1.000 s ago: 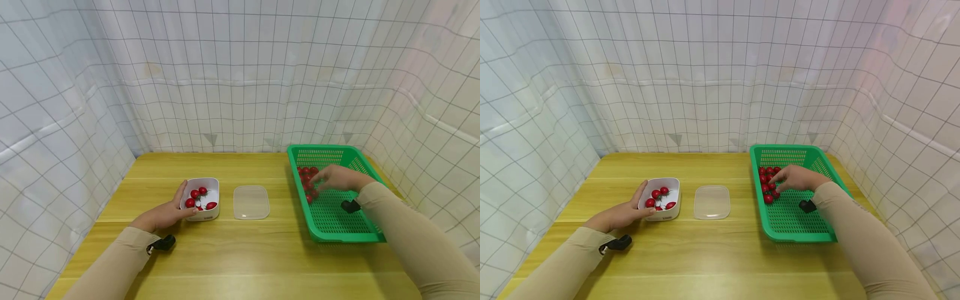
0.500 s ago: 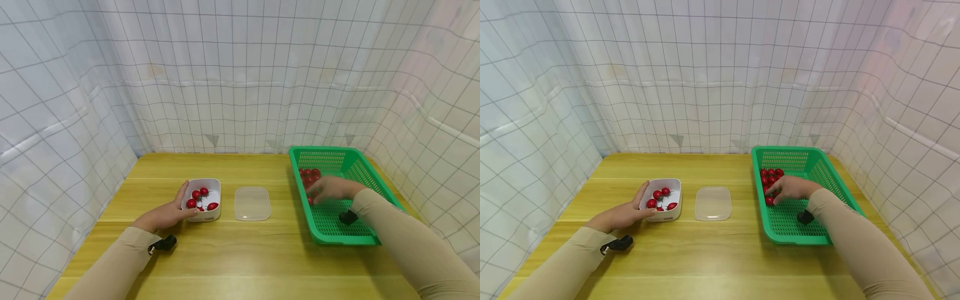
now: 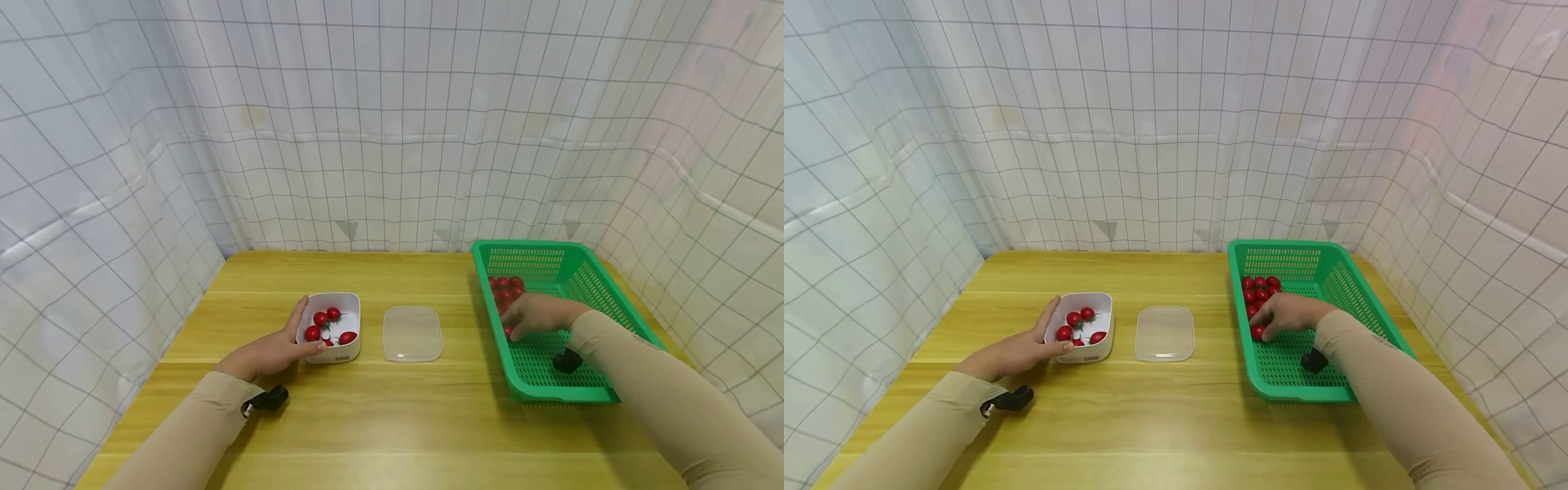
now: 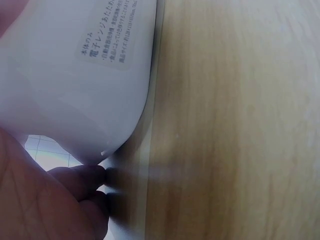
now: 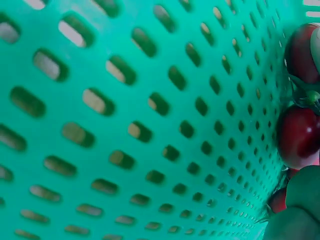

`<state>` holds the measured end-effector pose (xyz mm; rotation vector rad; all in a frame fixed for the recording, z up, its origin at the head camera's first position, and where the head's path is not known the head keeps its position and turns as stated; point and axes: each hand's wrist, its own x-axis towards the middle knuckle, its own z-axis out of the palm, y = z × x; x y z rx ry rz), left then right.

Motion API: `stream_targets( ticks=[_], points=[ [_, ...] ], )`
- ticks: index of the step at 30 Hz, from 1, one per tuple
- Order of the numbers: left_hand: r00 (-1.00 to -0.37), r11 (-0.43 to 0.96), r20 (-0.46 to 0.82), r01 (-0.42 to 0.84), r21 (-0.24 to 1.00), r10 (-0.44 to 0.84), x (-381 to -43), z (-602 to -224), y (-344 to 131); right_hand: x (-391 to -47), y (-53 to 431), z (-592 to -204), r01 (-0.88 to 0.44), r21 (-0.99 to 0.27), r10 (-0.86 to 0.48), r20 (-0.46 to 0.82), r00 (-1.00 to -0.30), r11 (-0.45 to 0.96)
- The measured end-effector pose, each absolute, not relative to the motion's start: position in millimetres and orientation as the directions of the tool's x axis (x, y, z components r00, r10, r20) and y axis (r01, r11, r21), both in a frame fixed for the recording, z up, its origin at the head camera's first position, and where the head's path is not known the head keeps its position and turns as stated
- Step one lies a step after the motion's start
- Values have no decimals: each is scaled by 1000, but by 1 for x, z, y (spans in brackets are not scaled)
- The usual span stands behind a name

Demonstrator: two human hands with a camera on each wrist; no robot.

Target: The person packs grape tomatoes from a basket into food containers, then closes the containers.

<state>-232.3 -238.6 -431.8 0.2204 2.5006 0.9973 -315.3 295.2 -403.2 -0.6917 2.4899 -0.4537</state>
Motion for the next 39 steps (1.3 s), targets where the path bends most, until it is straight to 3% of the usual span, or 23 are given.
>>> stream_targets(
  ticks=[39],
  points=[
    [-892, 721, -339, -21, 692, 300, -235, -435, -240, -319, 292, -409, -409, -367, -541, -424, -726, 836]
  ],
)
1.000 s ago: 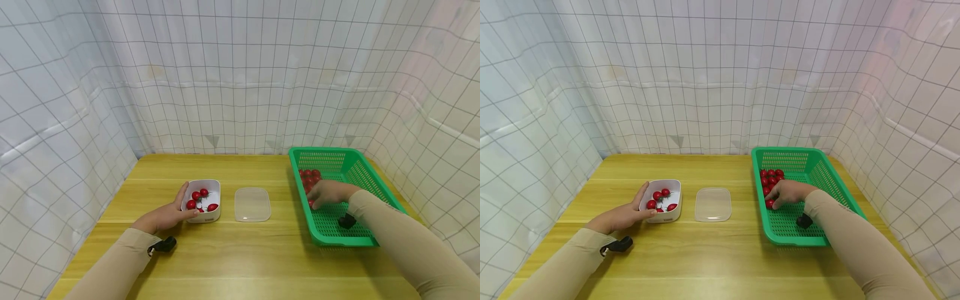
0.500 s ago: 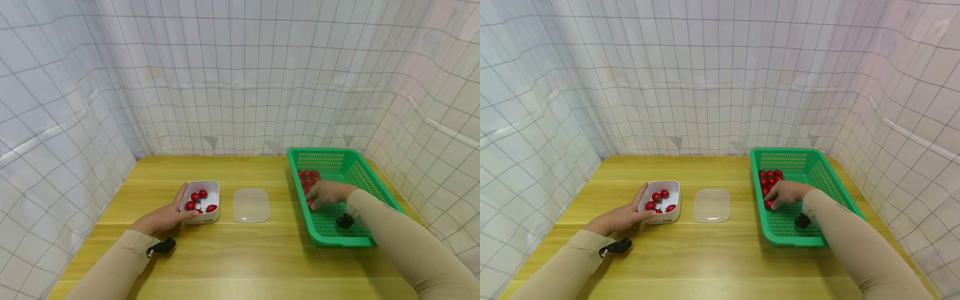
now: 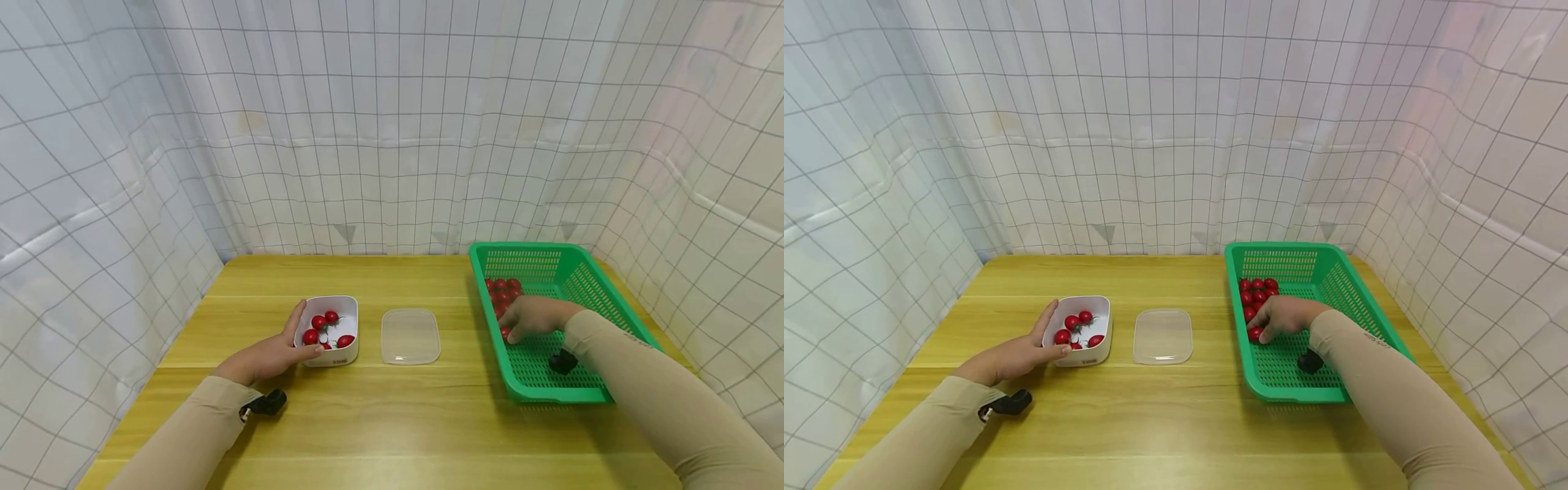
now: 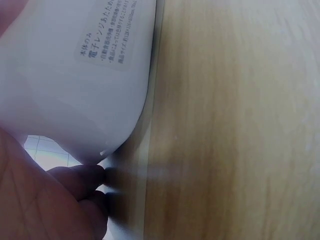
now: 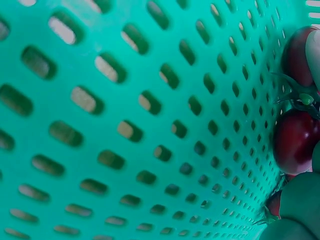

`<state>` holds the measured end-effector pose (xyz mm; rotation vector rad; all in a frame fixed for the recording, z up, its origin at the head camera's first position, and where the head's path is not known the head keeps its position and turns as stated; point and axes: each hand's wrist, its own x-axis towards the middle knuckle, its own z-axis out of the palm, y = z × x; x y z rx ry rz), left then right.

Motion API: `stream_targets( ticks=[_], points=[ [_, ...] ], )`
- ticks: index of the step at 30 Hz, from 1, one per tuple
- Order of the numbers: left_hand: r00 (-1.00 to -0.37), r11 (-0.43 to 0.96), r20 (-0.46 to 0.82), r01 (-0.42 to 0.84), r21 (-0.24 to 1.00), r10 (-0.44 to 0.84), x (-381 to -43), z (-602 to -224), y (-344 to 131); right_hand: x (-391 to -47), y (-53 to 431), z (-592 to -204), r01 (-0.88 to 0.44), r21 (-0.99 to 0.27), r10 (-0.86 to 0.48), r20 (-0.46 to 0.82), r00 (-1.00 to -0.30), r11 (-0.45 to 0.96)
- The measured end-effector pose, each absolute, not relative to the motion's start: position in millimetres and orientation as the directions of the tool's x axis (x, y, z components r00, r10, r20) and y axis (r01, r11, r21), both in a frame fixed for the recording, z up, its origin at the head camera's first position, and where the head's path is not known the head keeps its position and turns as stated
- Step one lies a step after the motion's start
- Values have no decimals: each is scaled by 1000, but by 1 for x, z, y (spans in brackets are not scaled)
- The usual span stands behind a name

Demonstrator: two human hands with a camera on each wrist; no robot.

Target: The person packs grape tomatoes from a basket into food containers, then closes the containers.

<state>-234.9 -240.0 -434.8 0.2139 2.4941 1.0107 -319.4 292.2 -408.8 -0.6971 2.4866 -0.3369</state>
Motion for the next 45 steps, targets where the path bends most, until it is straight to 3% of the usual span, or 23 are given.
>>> stream_targets(
  ticks=[23, 45],
  points=[
    [-893, 721, -325, 0, 693, 313, -231, -432, -240, -315, 289, -403, -418, -352, -542, -435, -719, 837],
    [-890, 713, -330, -8, 701, 314, -235, -432, -240, -317, 292, -382, -499, -314, -588, -369, -720, 808]
  ],
)
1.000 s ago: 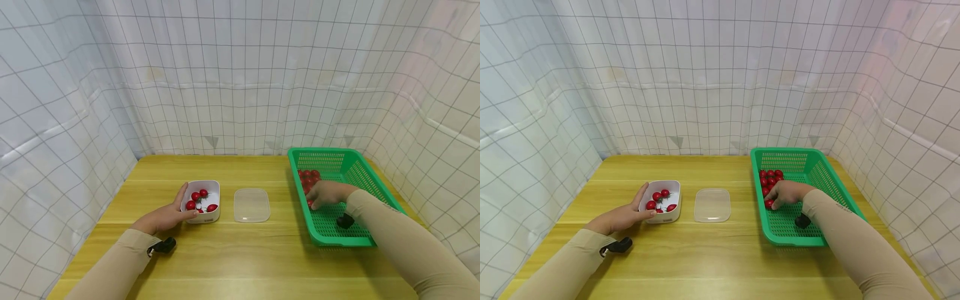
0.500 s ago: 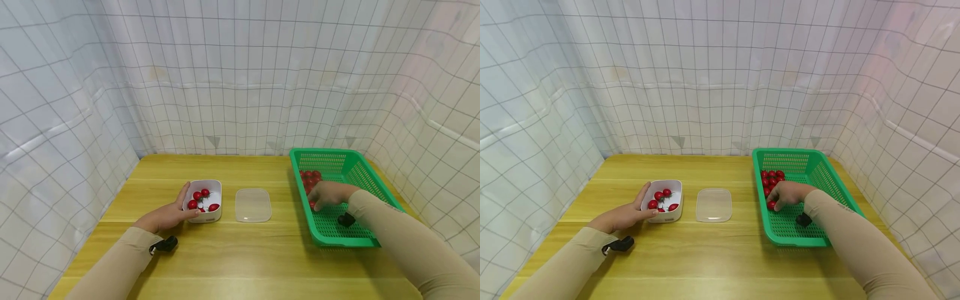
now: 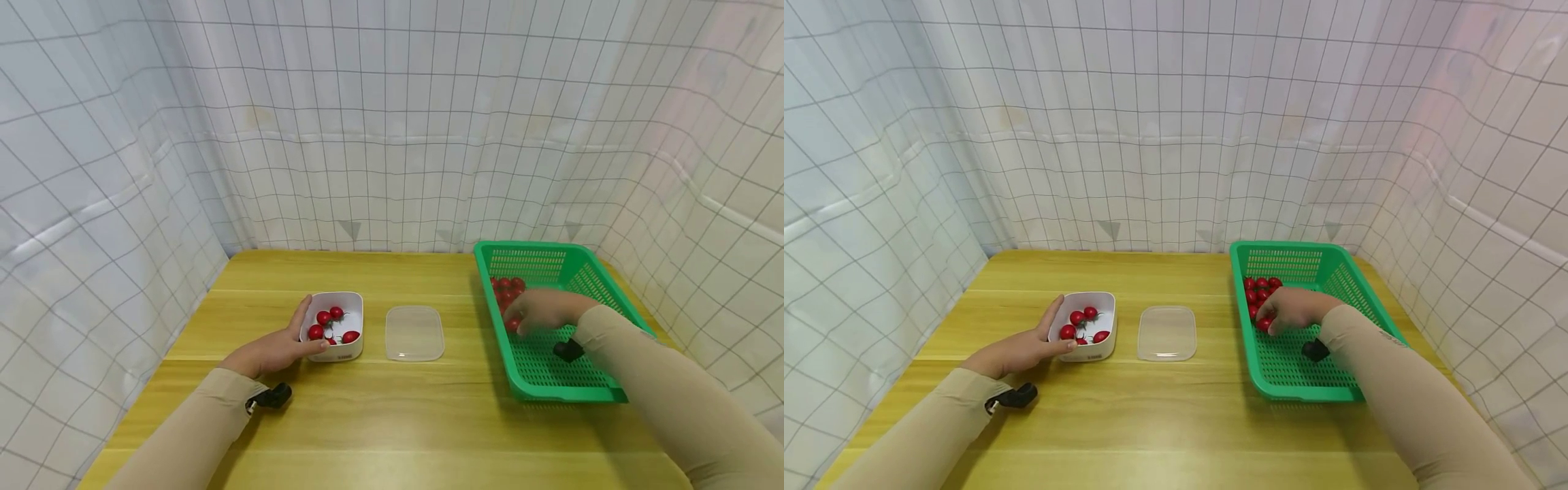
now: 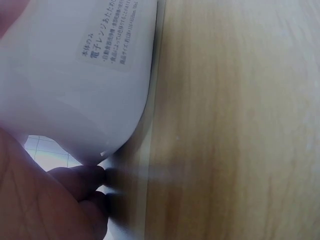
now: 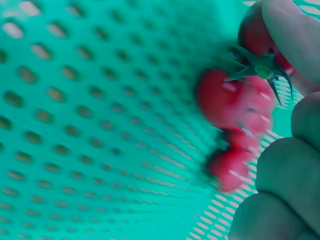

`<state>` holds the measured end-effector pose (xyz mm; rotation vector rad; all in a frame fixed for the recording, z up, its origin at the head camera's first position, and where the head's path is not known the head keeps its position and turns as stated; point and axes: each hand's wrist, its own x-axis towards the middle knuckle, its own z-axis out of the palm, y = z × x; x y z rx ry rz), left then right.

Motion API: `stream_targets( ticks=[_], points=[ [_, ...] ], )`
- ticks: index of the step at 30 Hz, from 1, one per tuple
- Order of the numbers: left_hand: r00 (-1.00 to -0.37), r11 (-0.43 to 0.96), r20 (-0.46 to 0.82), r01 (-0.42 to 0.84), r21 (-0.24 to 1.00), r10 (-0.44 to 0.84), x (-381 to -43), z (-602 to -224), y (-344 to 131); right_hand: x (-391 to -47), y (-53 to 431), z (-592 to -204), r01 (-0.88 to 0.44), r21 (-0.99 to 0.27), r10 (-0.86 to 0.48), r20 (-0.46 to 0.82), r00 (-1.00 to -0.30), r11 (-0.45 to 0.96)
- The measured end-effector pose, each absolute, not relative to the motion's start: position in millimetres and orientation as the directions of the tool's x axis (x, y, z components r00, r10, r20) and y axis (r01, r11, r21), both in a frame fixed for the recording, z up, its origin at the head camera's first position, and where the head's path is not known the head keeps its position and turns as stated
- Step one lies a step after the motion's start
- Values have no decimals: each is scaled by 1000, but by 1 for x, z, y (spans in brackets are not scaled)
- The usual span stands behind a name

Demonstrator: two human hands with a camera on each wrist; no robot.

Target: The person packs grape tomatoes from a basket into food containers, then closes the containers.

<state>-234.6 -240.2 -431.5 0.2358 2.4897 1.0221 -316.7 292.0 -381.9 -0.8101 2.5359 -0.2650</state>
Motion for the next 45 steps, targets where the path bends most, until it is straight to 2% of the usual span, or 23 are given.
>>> stream_targets(
  ticks=[6, 10, 16, 20, 28, 33, 39, 45],
  points=[
    [-892, 713, -323, -1, 701, 316, -235, -432, -240, -317, 299, -344, -474, -310, -552, -258, -793, 825],
    [-892, 714, -325, -4, 700, 314, -235, -433, -241, -311, 286, -312, -434, -348, -520, -206, -829, 831],
    [-892, 706, -328, -13, 708, 312, -234, -434, -241, -301, 239, -277, -449, -438, -568, -188, -801, 779],
    [-893, 710, -327, -10, 704, 311, -234, -433, -240, -298, 196, -266, -512, -409, -617, -182, -766, 756],
    [-891, 694, -326, -17, 720, 316, -235, -433, -241, -298, 101, -279, -700, -268, -749, -209, -629, 662],
    [-888, 695, -341, -35, 718, 308, -234, -433, -240, -302, 51, -299, -737, -284, -790, -226, -570, 613],
    [-887, 691, -340, -34, 722, 311, -232, -432, -240, -307, 9, -325, -765, -279, -814, -207, -542, 580],
    [-888, 686, -324, -14, 727, 326, -231, -430, -240, -312, -15, -347, -768, -266, -813, -200, -547, 582]
  ],
)
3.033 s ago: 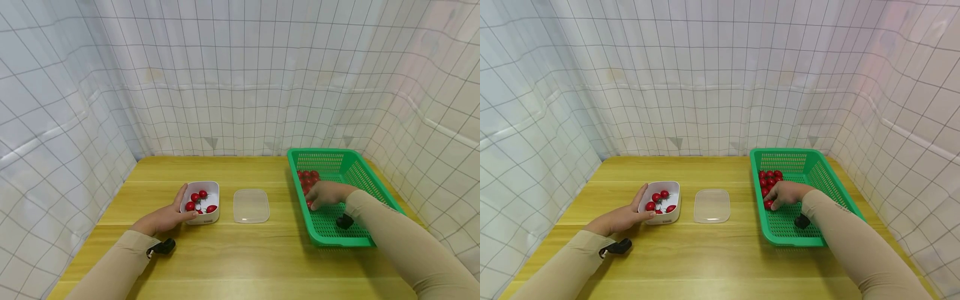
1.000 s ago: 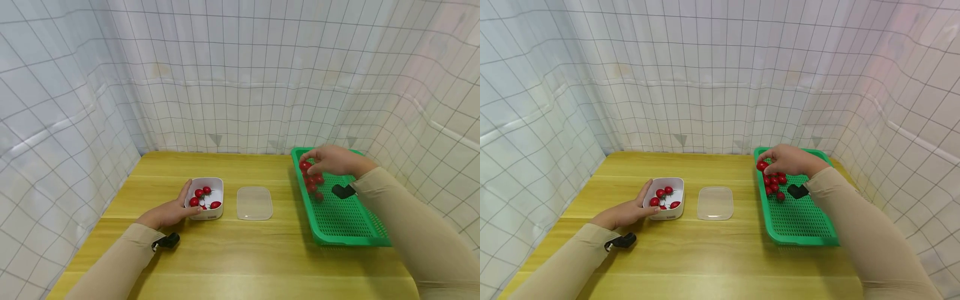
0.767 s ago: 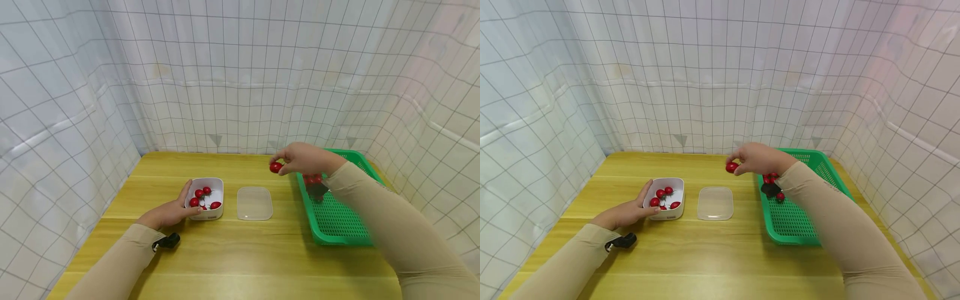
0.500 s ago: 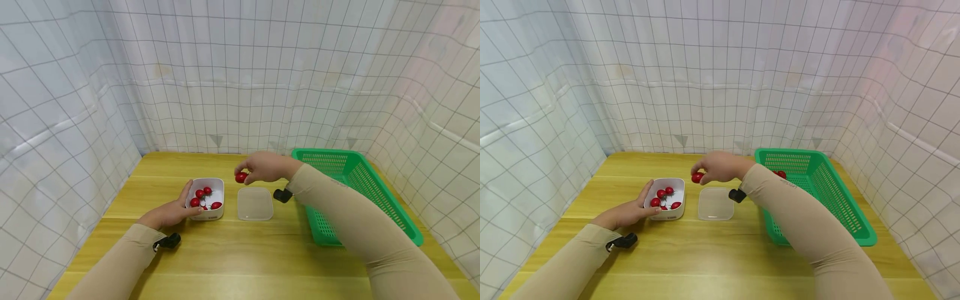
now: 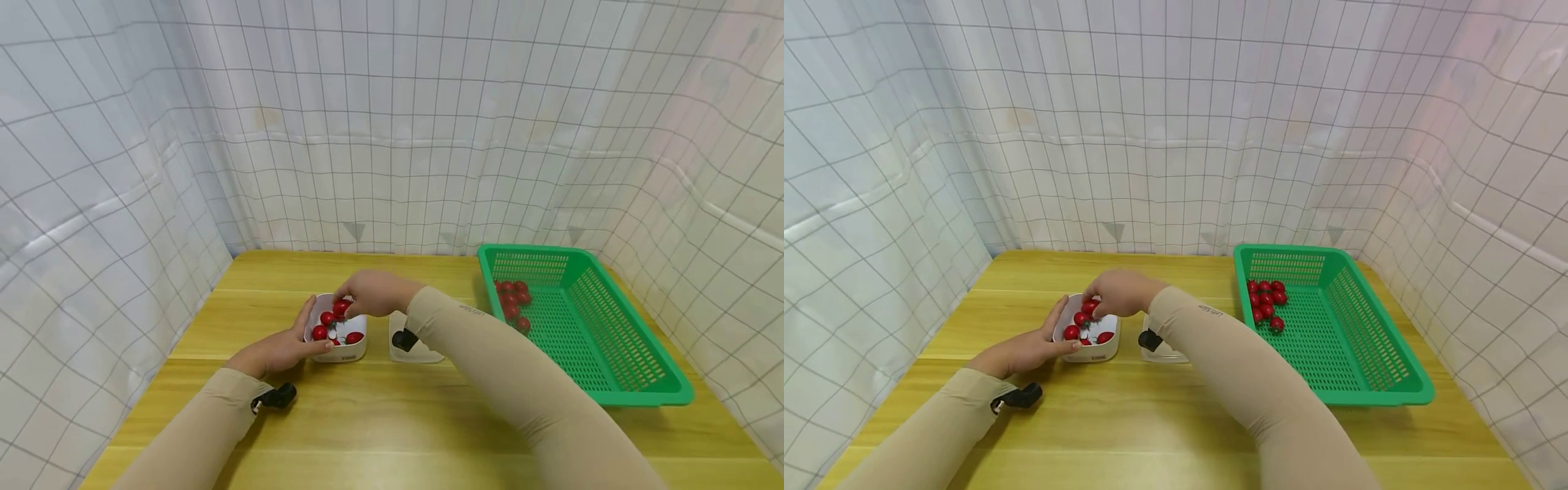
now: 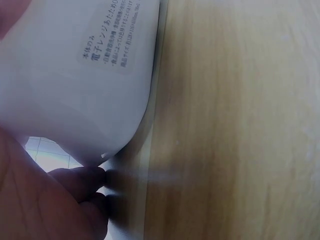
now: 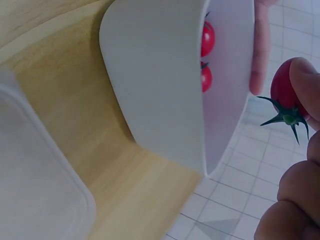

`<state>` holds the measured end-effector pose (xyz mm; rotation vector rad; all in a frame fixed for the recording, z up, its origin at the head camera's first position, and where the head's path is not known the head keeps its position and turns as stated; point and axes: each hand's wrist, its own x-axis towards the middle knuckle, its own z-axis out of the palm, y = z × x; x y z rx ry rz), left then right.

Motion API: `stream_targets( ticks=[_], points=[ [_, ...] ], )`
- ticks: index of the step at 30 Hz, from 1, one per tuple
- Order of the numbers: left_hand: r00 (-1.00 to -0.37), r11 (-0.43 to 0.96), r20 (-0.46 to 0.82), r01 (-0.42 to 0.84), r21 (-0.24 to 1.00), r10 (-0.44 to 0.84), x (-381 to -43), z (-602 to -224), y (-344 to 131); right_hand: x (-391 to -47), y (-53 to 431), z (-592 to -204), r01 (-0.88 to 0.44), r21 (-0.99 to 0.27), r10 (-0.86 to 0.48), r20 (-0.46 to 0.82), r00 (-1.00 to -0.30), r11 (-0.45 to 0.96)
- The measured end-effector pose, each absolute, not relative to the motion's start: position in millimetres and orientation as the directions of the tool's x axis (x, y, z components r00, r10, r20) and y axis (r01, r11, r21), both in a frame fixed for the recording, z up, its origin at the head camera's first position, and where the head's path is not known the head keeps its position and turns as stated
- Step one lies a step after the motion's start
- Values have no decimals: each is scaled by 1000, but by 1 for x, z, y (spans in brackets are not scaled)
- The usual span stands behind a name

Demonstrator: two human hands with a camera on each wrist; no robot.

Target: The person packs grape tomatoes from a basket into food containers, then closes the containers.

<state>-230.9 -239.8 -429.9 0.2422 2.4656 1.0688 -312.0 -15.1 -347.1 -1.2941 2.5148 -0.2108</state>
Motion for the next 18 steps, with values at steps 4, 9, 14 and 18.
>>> stream_targets(
  ticks=[4, 9, 14, 18],
  points=[
    [-888, 686, -319, -6, 727, 331, -230, -429, -239, -313, -23, -357, -768, -264, -812, -194, -550, 583],
    [-887, 687, -312, 9, 727, 341, -230, -430, -240, -312, -27, -364, -750, -284, -802, -202, -562, 597],
    [-887, 684, -306, 14, 730, 345, -230, -431, -241, -312, -31, -369, -754, -288, -807, -210, -552, 590],
    [-891, 686, -305, 11, 727, 337, -230, -431, -241, -312, -33, -371, -760, -277, -809, -212, -548, 588]
  ],
)
